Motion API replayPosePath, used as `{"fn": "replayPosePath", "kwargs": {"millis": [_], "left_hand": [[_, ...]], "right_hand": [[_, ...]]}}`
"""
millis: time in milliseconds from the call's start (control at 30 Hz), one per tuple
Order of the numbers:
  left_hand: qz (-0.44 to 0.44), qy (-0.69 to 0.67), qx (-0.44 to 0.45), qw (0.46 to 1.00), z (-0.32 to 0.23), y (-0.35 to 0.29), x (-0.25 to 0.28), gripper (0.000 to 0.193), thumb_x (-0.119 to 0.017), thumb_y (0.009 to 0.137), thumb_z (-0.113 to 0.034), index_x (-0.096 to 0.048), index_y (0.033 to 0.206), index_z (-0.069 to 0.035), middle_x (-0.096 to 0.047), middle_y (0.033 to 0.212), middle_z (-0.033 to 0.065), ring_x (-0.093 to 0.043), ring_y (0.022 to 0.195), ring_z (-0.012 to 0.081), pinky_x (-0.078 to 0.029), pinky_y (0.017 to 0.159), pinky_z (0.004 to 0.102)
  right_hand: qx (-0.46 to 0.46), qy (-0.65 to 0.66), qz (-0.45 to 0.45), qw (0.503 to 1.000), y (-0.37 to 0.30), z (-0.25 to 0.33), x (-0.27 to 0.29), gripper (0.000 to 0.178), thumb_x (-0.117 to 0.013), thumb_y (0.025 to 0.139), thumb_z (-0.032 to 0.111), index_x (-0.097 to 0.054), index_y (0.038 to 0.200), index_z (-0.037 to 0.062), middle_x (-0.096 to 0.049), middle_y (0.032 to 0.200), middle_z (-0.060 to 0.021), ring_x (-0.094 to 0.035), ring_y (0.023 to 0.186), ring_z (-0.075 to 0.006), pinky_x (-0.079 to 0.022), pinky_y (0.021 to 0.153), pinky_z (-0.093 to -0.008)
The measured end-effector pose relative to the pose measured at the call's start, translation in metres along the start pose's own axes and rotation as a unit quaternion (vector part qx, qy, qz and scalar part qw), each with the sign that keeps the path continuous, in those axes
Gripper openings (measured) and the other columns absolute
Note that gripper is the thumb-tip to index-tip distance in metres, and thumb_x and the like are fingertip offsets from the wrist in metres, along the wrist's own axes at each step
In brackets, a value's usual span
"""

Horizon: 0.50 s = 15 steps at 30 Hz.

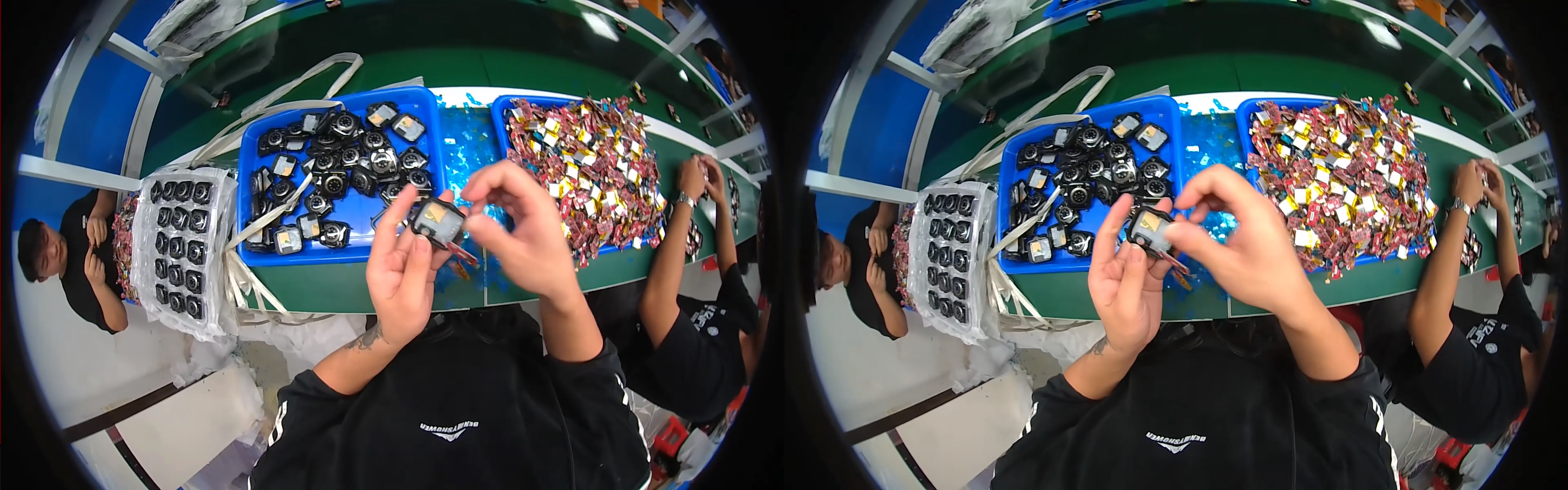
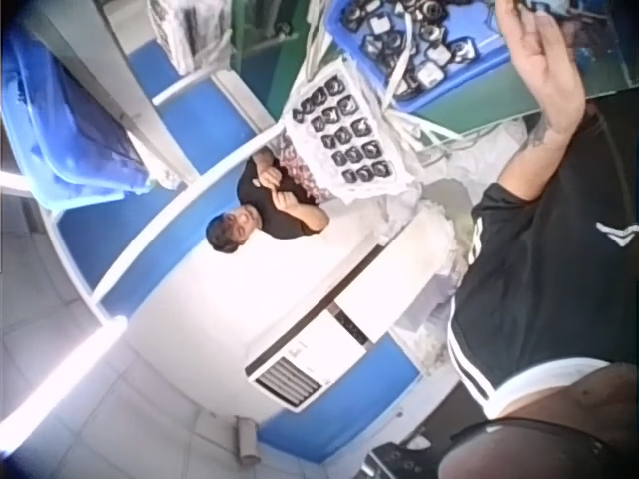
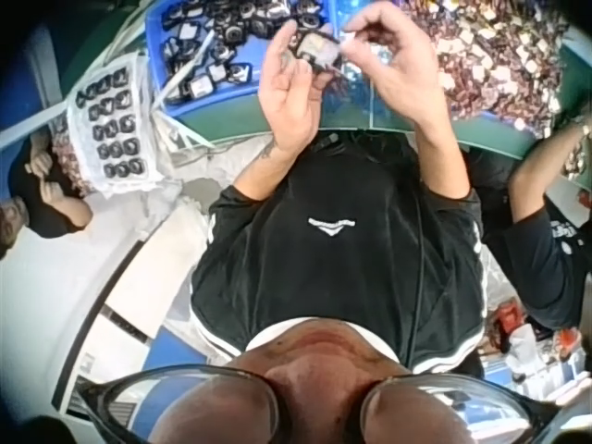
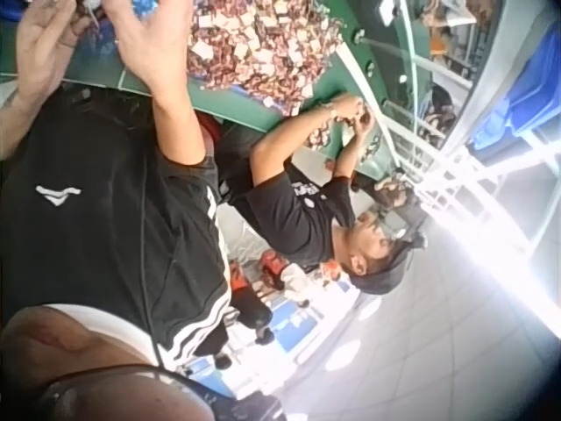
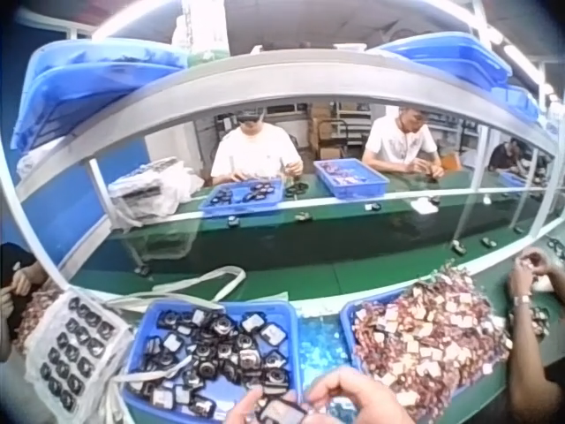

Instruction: The recorder is assembling small electronic components, specifically attaching a yellow component to a larger black plastic housing.

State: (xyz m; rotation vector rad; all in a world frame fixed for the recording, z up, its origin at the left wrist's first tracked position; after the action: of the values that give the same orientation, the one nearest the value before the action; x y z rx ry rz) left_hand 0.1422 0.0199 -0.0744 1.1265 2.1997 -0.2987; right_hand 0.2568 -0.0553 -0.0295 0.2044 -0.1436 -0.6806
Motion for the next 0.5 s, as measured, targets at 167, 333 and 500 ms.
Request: {"fn": "replayPosePath", "kwargs": {"millis": [167, 333, 500], "left_hand": [[-0.044, 0.017, -0.026, 0.999, -0.003, 0.01, 0.014, 0.042, -0.041, 0.103, -0.005, -0.032, 0.144, 0.0, -0.05, 0.137, 0.0236, -0.057, 0.119, 0.0222, -0.05, 0.099, 0.0345], [0.073, 0.23, -0.039, 0.97, -0.016, 0.013, -0.002, 0.032, -0.039, 0.102, -0.001, -0.057, 0.127, 0.004, -0.055, 0.131, 0.0141, -0.055, 0.12, 0.021, -0.046, 0.1, 0.0323], [0.167, 0.439, -0.18, 0.865, -0.045, 0.012, -0.027, 0.041, -0.058, 0.081, 0.015, -0.066, 0.119, 0.001, -0.058, 0.129, 0.0227, -0.065, 0.11, 0.0309, -0.053, 0.088, 0.0332]], "right_hand": [[-0.069, -0.028, 0.038, 0.996, -0.018, -0.004, 0.0, 0.026, -0.074, 0.081, 0.0, -0.063, 0.104, -0.0013, -0.066, 0.096, -0.0074, -0.065, 0.087, -0.0133, -0.053, 0.08, -0.0285], [-0.07, 0.02, 0.018, 0.997, -0.023, -0.006, -0.003, 0.021, -0.07, 0.085, -0.003, -0.064, 0.105, -0.0031, -0.068, 0.094, -0.0075, -0.067, 0.084, -0.0123, -0.054, 0.076, -0.0252], [-0.122, 0.165, 0.033, 0.978, -0.025, -0.015, -0.005, 0.02, -0.063, 0.088, -0.007, -0.064, 0.107, -0.0034, -0.066, 0.093, -0.0031, -0.061, 0.083, -0.0044, -0.049, 0.073, -0.019]]}}
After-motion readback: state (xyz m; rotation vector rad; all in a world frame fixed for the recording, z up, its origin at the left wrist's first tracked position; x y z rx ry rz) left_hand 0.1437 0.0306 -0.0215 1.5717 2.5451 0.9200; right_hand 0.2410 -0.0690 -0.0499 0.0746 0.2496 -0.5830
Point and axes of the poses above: each hand's wrist, its own y-axis towards the middle knuckle, its own x-axis out of the back of the hand, z = x × y, the point moved 10 cm from there along y, towards the middle knuckle
